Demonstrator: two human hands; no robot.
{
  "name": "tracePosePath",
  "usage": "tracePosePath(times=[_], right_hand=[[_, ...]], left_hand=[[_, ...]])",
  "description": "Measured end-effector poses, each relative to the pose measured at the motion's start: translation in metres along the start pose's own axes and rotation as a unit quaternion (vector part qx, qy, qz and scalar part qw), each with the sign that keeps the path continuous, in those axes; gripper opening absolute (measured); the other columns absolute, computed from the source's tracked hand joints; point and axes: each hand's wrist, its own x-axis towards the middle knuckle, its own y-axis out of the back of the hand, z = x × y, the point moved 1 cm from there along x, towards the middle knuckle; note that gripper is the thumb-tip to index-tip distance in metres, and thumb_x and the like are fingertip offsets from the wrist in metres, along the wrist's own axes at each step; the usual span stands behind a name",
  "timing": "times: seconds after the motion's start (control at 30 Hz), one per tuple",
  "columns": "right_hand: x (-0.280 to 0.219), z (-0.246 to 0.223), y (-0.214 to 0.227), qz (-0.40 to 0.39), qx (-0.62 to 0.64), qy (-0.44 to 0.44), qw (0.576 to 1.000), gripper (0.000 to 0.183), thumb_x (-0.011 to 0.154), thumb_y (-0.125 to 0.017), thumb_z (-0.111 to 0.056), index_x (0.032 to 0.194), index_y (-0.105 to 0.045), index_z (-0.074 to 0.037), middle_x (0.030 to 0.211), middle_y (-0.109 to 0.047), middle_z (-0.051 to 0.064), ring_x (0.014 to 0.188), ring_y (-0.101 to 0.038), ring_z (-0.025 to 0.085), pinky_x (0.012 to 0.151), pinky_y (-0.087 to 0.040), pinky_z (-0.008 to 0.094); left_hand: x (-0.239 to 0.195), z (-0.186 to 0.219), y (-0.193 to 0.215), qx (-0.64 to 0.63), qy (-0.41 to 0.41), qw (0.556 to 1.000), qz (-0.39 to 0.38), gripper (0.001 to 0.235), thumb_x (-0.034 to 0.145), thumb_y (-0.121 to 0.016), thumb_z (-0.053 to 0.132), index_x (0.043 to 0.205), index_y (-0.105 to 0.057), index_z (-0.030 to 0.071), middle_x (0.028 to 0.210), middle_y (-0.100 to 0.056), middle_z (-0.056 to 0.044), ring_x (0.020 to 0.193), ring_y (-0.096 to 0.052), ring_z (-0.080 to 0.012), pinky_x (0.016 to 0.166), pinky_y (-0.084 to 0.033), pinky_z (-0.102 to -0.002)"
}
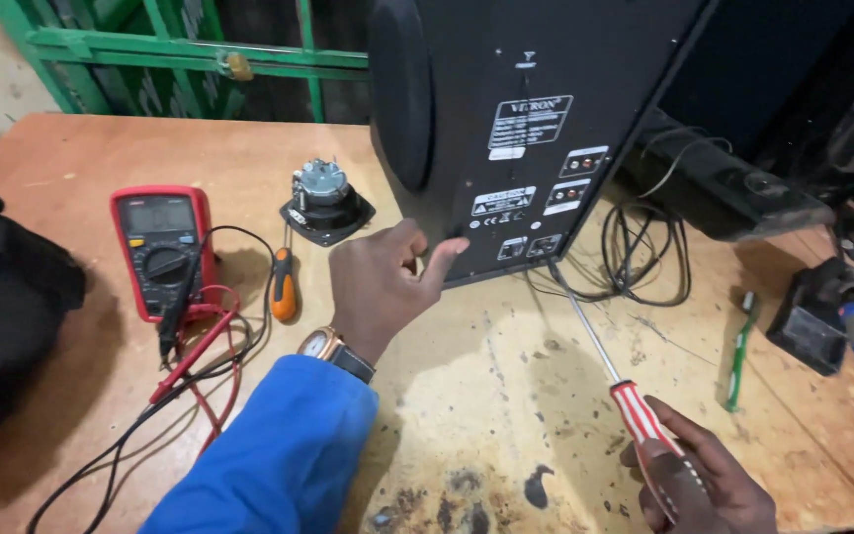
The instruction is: The person uses a screwdriver to remove screws from the back panel of a black speaker. They also briefly touch a detached speaker driver component on the table. The task involves disassembly of the speaker enclosure.
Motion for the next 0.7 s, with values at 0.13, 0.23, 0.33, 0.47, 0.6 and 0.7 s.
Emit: tracePosePath(times=[0.13, 0.23, 0.33, 0.47, 0.6, 0.7], right_hand=[[0.003, -0.001, 0.015, -0.014, -0.023, -0.002, 1.0, 0.037, 0.097, -0.064, -0.004, 0.132, -0.077, 0.001, 0.088, -0.068, 0.032, 0.066, -0.046, 0.035, 0.058, -0.032, 0.041], [0.08, 0.041, 0.063, -0.178, -0.043, -0.155, 0.971, 0.067, 0.099, -0.052, 0.012, 0.161, -0.055, -0.012, 0.125, -0.069, 0.04, 0.1, -0.063, 0.057, 0.087, -0.042, 0.061], [0.004, 0.011, 0.02, -0.01, -0.052, 0.009, 0.999, 0.036, 0.095, -0.066, -0.002, 0.127, -0.082, 0.0, 0.082, -0.072, 0.03, 0.061, -0.048, 0.032, 0.057, -0.034, 0.038], [0.002, 0.002, 0.004, 0.008, -0.018, 0.06, 0.998, 0.037, 0.093, -0.064, -0.002, 0.127, -0.079, 0.0, 0.072, -0.063, 0.027, 0.05, -0.036, 0.027, 0.047, -0.028, 0.035], [0.008, 0.002, -0.001, 0.013, -0.025, 0.058, 0.998, 0.037, 0.092, -0.066, -0.002, 0.126, -0.08, -0.002, 0.072, -0.065, 0.027, 0.052, -0.035, 0.024, 0.049, -0.029, 0.033], [0.007, 0.0, -0.006, 0.013, -0.026, 0.048, 0.998, 0.038, 0.092, -0.066, -0.002, 0.128, -0.079, -0.002, 0.073, -0.067, 0.028, 0.051, -0.033, 0.023, 0.048, -0.027, 0.033]], left_hand=[[-0.004, 0.005, -0.007, 0.02, 0.007, 1.0, 0.003, 0.049, 0.097, -0.068, 0.05, 0.064, -0.048, 0.019, 0.05, -0.047, 0.005, 0.042, -0.046, -0.019, 0.042, -0.024, -0.039], [-0.006, 0.036, -0.005, -0.019, 0.024, 0.998, 0.054, 0.045, 0.102, -0.061, 0.035, 0.062, -0.048, 0.019, 0.047, -0.04, 0.004, 0.04, -0.037, -0.0118, 0.041, -0.023, -0.035], [-0.011, 0.069, -0.009, -0.164, -0.111, 0.978, -0.062, 0.035, 0.106, -0.046, 0.03, 0.116, -0.072, 0.009, 0.103, -0.079, -0.011, 0.071, -0.074, -0.0188, 0.051, -0.056, -0.031], [-0.02, 0.088, -0.031, -0.027, -0.105, 0.948, -0.3, 0.031, 0.098, -0.057, 0.015, 0.127, -0.066, 0.01, 0.081, -0.072, -0.003, 0.046, -0.054, -0.0111, 0.039, -0.041, -0.024], [-0.02, 0.082, -0.032, -0.069, 0.124, 0.927, -0.348, 0.033, 0.105, -0.052, 0.022, 0.077, -0.063, 0.01, 0.063, -0.066, -0.009, 0.055, -0.064, -0.0297, 0.048, -0.047, -0.043], [-0.019, 0.085, -0.04, -0.235, 0.295, 0.871, -0.315, 0.034, 0.101, -0.055, 0.02, 0.071, -0.064, 0.007, 0.064, -0.071, -0.014, 0.05, -0.062, -0.0255, 0.043, -0.042, -0.039]])
